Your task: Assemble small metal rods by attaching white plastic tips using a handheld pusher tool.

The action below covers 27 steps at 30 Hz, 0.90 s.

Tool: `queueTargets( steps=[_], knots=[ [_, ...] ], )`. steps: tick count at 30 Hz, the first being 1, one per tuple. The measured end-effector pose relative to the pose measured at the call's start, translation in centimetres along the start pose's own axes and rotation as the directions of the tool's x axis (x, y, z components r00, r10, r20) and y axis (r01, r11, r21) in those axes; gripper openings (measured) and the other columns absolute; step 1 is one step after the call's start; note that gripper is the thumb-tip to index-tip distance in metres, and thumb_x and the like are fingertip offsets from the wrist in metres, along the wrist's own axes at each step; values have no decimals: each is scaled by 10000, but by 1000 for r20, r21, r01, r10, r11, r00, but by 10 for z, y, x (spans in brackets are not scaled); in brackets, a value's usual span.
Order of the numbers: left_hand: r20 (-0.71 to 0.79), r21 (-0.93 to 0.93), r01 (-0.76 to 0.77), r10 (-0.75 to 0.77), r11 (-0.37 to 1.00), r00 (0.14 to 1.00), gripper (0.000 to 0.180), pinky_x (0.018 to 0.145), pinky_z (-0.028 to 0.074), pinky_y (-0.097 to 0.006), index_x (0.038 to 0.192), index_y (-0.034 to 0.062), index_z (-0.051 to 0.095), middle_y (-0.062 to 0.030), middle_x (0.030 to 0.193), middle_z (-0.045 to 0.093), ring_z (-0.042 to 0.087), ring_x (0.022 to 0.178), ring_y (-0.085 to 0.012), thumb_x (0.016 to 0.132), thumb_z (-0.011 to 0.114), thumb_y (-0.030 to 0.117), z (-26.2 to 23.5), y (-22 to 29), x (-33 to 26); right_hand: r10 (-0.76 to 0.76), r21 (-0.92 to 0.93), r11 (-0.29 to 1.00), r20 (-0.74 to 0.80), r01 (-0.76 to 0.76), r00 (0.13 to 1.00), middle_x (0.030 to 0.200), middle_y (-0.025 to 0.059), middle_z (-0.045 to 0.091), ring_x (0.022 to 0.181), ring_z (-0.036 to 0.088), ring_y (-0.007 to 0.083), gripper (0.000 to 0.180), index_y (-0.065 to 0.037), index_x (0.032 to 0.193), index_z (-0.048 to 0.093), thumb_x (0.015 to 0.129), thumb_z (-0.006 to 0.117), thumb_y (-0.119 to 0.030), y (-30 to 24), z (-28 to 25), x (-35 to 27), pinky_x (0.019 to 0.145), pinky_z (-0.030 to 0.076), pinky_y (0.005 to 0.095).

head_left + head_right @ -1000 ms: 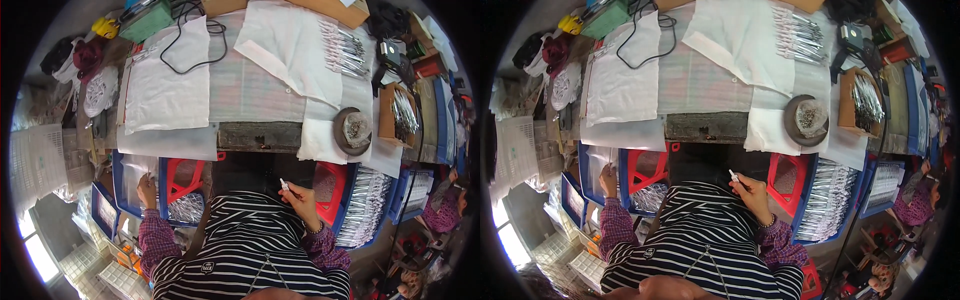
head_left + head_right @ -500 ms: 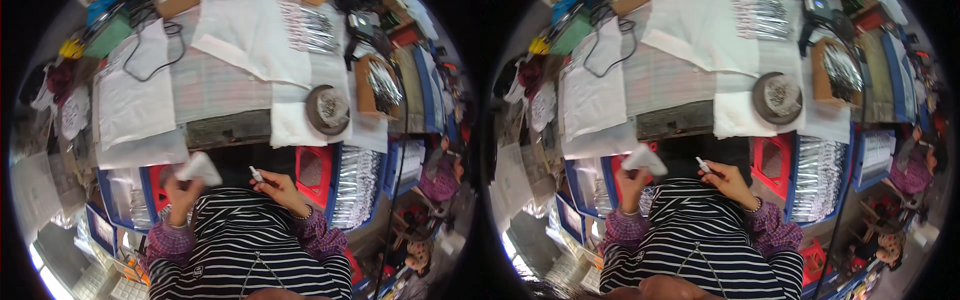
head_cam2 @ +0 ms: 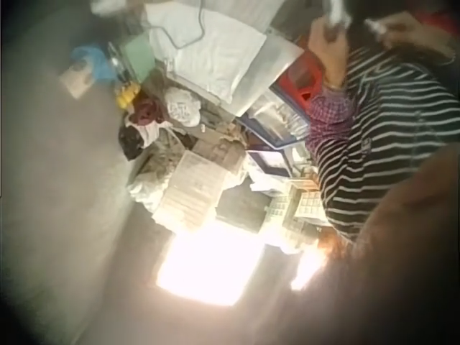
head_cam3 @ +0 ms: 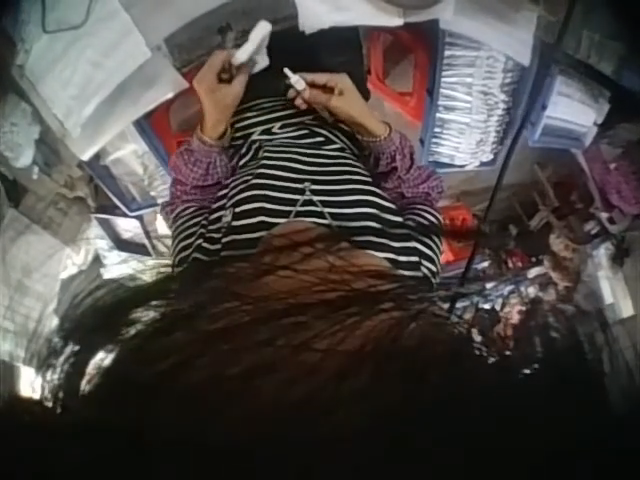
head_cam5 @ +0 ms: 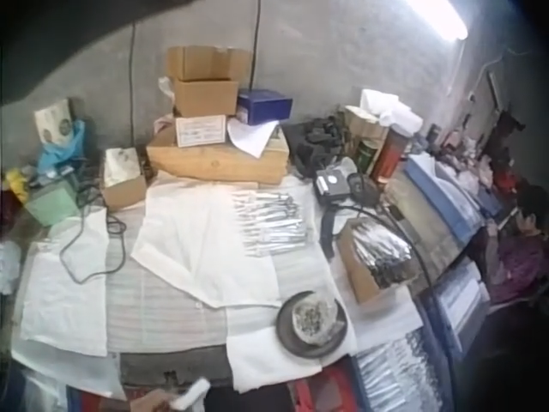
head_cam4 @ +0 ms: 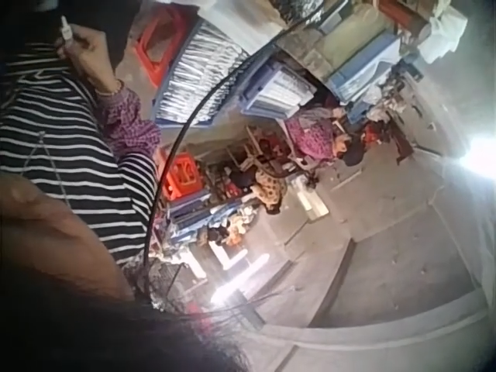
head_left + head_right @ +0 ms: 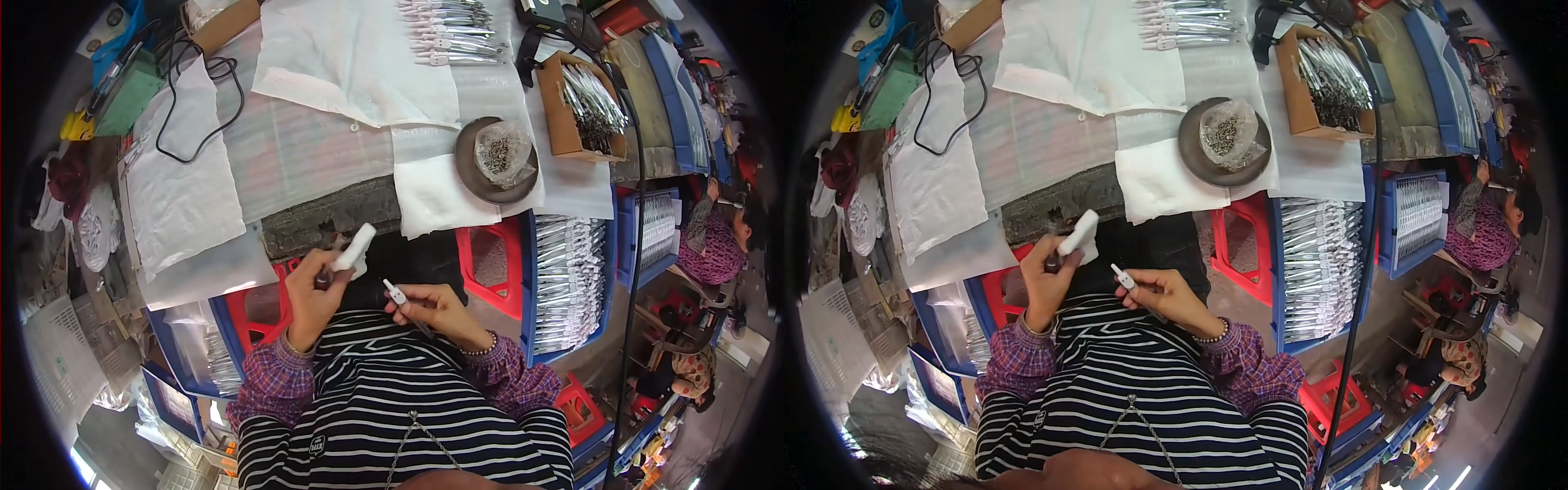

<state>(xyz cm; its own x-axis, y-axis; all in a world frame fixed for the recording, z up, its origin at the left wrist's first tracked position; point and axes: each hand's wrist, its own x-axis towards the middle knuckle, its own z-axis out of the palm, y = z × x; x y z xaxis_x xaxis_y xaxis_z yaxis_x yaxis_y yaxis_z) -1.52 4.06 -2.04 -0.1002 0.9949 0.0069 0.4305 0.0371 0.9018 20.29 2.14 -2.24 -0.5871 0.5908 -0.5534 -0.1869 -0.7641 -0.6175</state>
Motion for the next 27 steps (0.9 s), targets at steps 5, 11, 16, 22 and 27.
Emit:
queueTargets(
  steps=[5, 11, 16, 22, 27],
  knots=[
    [27, -99, 164, -162, 982, 986, 198, 511, 333, -219, 846, -3, 606, 16, 637, 470, 389, 580, -53, 710, 728, 77, -4, -7, -13, 18, 91, 996, -125, -6, 992, 945, 36, 580, 832, 584, 100, 314, 22, 1195, 550, 926, 534, -140, 2, -4, 6, 750, 495, 228],
    [65, -183, -140, 154, 973, 986, 249, 569, 423, -219, 916, -3, 613, -58, 777, 599, 552, 647, -124, 684, 702, -30, 16, 12, -12, 137, 445, 892, -107, -76, 985, 807, 36, 534, 660, 518, 123, 325, 16, 1109, 548, 971, 431, -255, 4, -4, 6, 558, 430, 226],
    [202, -127, -189, 212, 974, 956, 331, 524, 485, -256, 958, 22, 627, -97, 837, 611, 619, 638, -195, 651, 663, -96, 27, 23, -13, 235, 576, 779, 99, -248, 967, 703, 14, 447, 535, 389, 82, 363, -35, 940, 499, 979, 382, -376, 7, -4, 5, 442, 319, 212],
    [-5, 74, -150, 150, 986, 989, 331, 559, 474, -243, 945, 18, 631, -84, 820, 624, 619, 704, -161, 635, 695, -78, -4, 12, -15, 261, 549, 750, 267, -369, 928, 637, -44, 362, 481, 269, 26, 580, 28, 1285, 418, 976, 323, -453, 0, 1, 7, 406, 246, 169],
    [-340, 334, -42, 162, 942, 926, 275, 680, 485, -318, 928, 10, 614, -103, 844, 638, 609, 755, -210, 677, 725, -12, -94, -39, -58, 272, 537, 757, 259, -373, 927, 633, -48, 359, 478, 263, 25, 569, 28, 1230, 458, 975, 315, -460, 0, -2, 11, 404, 240, 167]
  ],
)
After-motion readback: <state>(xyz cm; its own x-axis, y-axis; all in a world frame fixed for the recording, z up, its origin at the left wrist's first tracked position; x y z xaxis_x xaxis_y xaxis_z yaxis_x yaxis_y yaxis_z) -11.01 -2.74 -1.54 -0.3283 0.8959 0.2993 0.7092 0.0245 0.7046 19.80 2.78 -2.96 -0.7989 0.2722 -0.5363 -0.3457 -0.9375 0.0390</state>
